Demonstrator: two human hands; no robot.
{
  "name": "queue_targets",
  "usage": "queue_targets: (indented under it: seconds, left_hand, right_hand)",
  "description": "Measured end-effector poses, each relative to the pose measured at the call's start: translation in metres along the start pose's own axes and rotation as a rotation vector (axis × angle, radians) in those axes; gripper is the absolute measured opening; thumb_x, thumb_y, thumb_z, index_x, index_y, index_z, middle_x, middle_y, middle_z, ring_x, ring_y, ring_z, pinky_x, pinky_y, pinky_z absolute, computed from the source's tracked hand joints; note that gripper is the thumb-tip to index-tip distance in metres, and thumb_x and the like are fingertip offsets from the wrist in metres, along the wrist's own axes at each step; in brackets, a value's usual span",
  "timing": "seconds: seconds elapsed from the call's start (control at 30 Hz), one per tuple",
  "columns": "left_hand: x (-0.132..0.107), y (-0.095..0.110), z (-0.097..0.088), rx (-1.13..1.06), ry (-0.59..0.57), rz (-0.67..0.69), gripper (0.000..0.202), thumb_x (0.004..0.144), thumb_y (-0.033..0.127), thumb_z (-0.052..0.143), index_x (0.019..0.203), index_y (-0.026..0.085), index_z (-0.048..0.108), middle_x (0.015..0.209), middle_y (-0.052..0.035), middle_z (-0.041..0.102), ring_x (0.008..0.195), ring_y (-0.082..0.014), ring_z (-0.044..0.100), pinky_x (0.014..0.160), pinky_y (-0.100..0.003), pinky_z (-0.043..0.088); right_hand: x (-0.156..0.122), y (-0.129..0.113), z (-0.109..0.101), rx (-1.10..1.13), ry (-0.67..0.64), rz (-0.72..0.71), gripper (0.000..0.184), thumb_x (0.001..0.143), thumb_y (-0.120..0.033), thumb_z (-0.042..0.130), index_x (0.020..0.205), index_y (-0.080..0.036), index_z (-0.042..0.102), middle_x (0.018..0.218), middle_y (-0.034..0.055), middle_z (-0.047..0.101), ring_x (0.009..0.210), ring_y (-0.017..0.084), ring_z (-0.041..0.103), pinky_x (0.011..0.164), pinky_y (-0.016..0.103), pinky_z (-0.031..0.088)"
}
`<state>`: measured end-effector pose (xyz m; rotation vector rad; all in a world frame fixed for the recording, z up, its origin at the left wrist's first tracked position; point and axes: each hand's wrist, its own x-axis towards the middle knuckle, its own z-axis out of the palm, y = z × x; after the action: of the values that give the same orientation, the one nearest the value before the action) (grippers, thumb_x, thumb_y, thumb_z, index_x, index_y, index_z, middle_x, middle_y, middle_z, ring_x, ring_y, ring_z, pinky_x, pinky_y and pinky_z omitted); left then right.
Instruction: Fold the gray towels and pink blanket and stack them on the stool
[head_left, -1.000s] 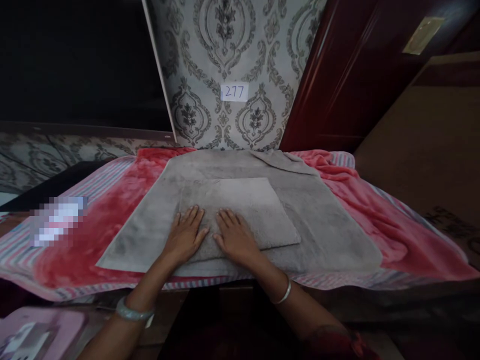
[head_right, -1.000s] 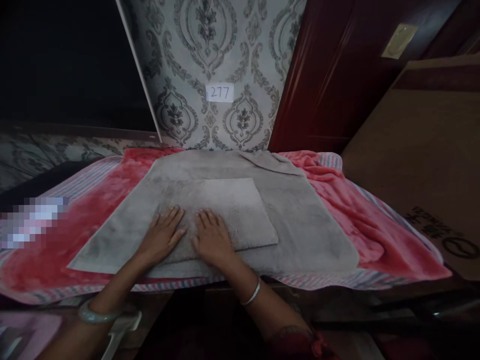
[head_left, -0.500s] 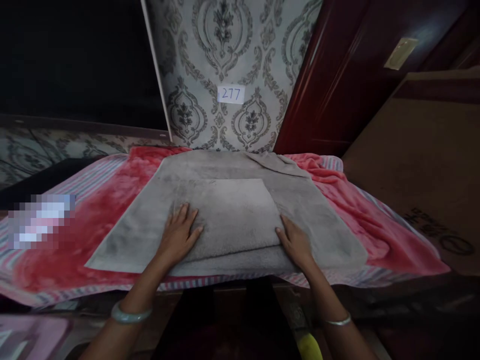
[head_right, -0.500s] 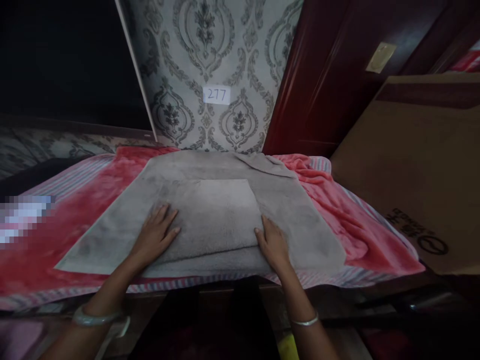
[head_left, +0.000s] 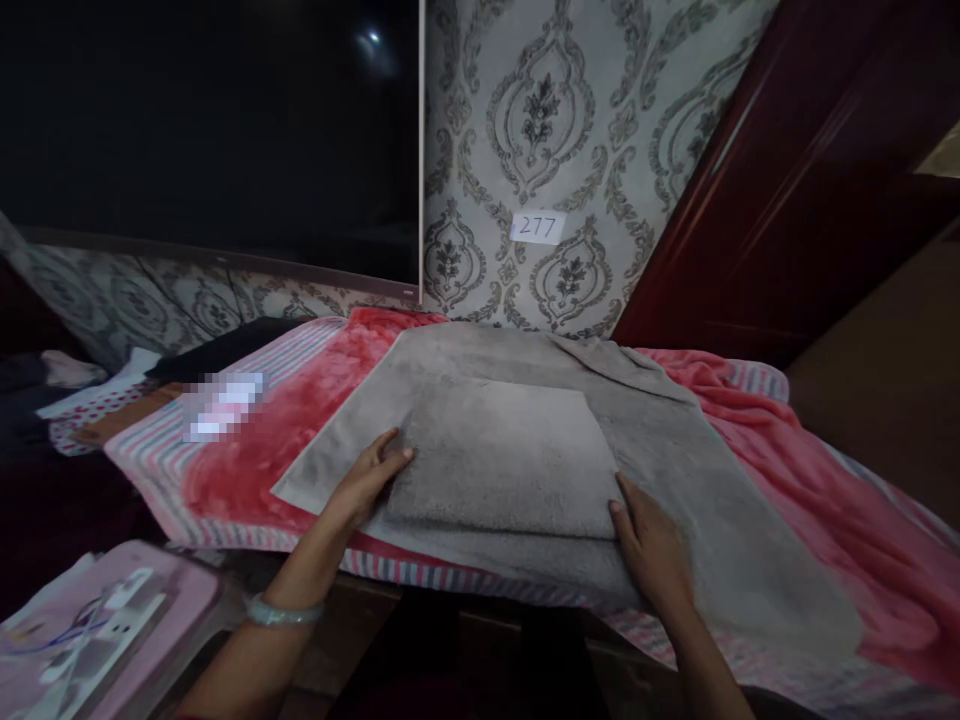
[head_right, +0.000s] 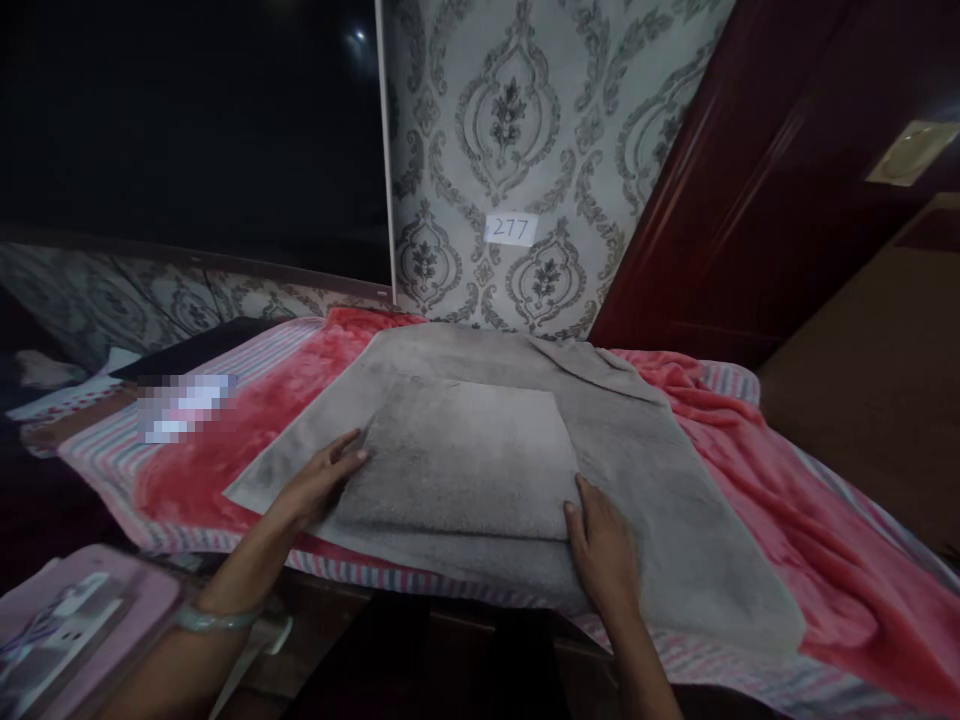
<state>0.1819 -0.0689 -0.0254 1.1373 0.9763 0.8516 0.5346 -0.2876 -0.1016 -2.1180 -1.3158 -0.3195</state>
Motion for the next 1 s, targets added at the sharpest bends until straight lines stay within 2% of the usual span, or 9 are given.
queue_targets:
  seconds: [0.1, 0.2, 0.3, 0.4, 0.5, 0.57, 0.67, 0.83, 1.0]
  left_hand:
    - [-0.006, -0.004, 0.004, -0.016, -0.012, 0.013, 0.105, 0.062, 0.042, 0.086, 0.152, 0.016, 0.04, 0.11, -0.0132, 0.072, 0.099, -0.0285, 0.07, 0.093, -0.043, 0.053]
    - [-0.011, -0.008, 0.008, -0.049, 0.006, 0.053, 0.098, 0.064, 0.04, 0.083, 0.151, 0.018, 0.043, 0.123, -0.0159, 0.068, 0.11, -0.0305, 0.067, 0.097, -0.044, 0.052]
    - [-0.015, -0.008, 0.013, -0.008, 0.052, 0.091, 0.087, 0.072, 0.04, 0.075, 0.151, 0.02, 0.044, 0.133, -0.018, 0.063, 0.126, -0.0308, 0.059, 0.106, -0.043, 0.046]
    - [-0.017, -0.003, 0.021, -0.008, 0.086, 0.122, 0.087, 0.074, 0.041, 0.072, 0.153, 0.019, 0.041, 0.133, -0.0169, 0.063, 0.127, -0.0306, 0.058, 0.108, -0.044, 0.044]
    - [-0.022, 0.0, 0.032, -0.156, 0.098, 0.12, 0.089, 0.07, 0.04, 0.075, 0.151, 0.02, 0.043, 0.129, -0.0137, 0.066, 0.123, -0.0314, 0.06, 0.106, -0.044, 0.047]
    - [-0.027, -0.004, 0.039, -0.291, 0.112, 0.107, 0.085, 0.069, 0.04, 0.075, 0.148, 0.023, 0.048, 0.133, -0.0114, 0.066, 0.128, -0.0315, 0.058, 0.107, -0.044, 0.046]
    - [-0.039, -0.015, 0.049, -0.497, 0.106, 0.118, 0.077, 0.071, 0.045, 0.076, 0.142, 0.025, 0.055, 0.144, -0.0091, 0.059, 0.134, -0.0317, 0.053, 0.111, -0.045, 0.044]
    - [-0.053, -0.028, 0.075, -0.585, -0.133, 0.213, 0.071, 0.072, 0.048, 0.079, 0.136, 0.023, 0.061, 0.143, -0.011, 0.06, 0.139, -0.0298, 0.048, 0.118, -0.043, 0.037]
    - [-0.044, -0.022, 0.104, -0.625, -0.029, 0.2, 0.072, 0.066, 0.043, 0.086, 0.131, 0.021, 0.064, 0.133, -0.0125, 0.067, 0.137, -0.029, 0.051, 0.12, -0.043, 0.033]
  right_hand:
    - [0.001, 0.002, 0.001, -0.009, 0.006, 0.022, 0.059, 0.098, -0.05, 0.031, 0.135, -0.014, 0.06, 0.131, 0.0175, 0.066, 0.119, 0.031, 0.063, 0.104, 0.053, 0.049]
    - [0.006, -0.012, -0.003, -0.041, 0.085, -0.014, 0.06, 0.096, -0.052, 0.036, 0.135, -0.013, 0.059, 0.142, 0.0207, 0.057, 0.133, 0.036, 0.052, 0.108, 0.059, 0.043]
    - [0.012, -0.059, -0.007, 0.029, 0.046, -0.223, 0.061, 0.095, -0.046, 0.045, 0.148, -0.015, 0.046, 0.155, 0.0187, 0.044, 0.145, 0.033, 0.039, 0.115, 0.058, 0.037]
    - [0.017, -0.126, -0.002, 0.142, -0.186, -0.441, 0.076, 0.091, -0.036, 0.057, 0.159, -0.02, 0.027, 0.16, 0.0146, 0.037, 0.149, 0.027, 0.033, 0.119, 0.051, 0.034]
    - [0.022, -0.182, 0.011, 0.149, -0.361, -0.473, 0.093, 0.077, -0.02, 0.067, 0.16, -0.02, 0.025, 0.164, 0.0137, 0.03, 0.152, 0.03, 0.027, 0.121, 0.053, 0.03]
    - [0.026, -0.201, 0.022, 0.152, -0.422, -0.451, 0.096, 0.069, -0.005, 0.059, 0.159, -0.019, 0.029, 0.163, 0.0131, 0.033, 0.15, 0.029, 0.03, 0.121, 0.051, 0.032]
    - [0.036, -0.203, 0.033, 0.243, -0.425, -0.405, 0.1, 0.061, 0.005, 0.045, 0.157, -0.02, 0.036, 0.155, 0.0097, 0.047, 0.142, 0.023, 0.045, 0.118, 0.046, 0.038]
    - [0.055, -0.19, 0.03, 0.427, -0.348, -0.344, 0.09, 0.063, 0.001, 0.043, 0.15, -0.022, 0.047, 0.144, 0.006, 0.059, 0.133, 0.022, 0.056, 0.114, 0.045, 0.044]
    - [0.056, -0.203, 0.02, 0.415, -0.346, -0.351, 0.085, 0.069, -0.001, 0.044, 0.15, -0.027, 0.048, 0.142, 0.0041, 0.061, 0.129, 0.023, 0.059, 0.11, 0.045, 0.048]
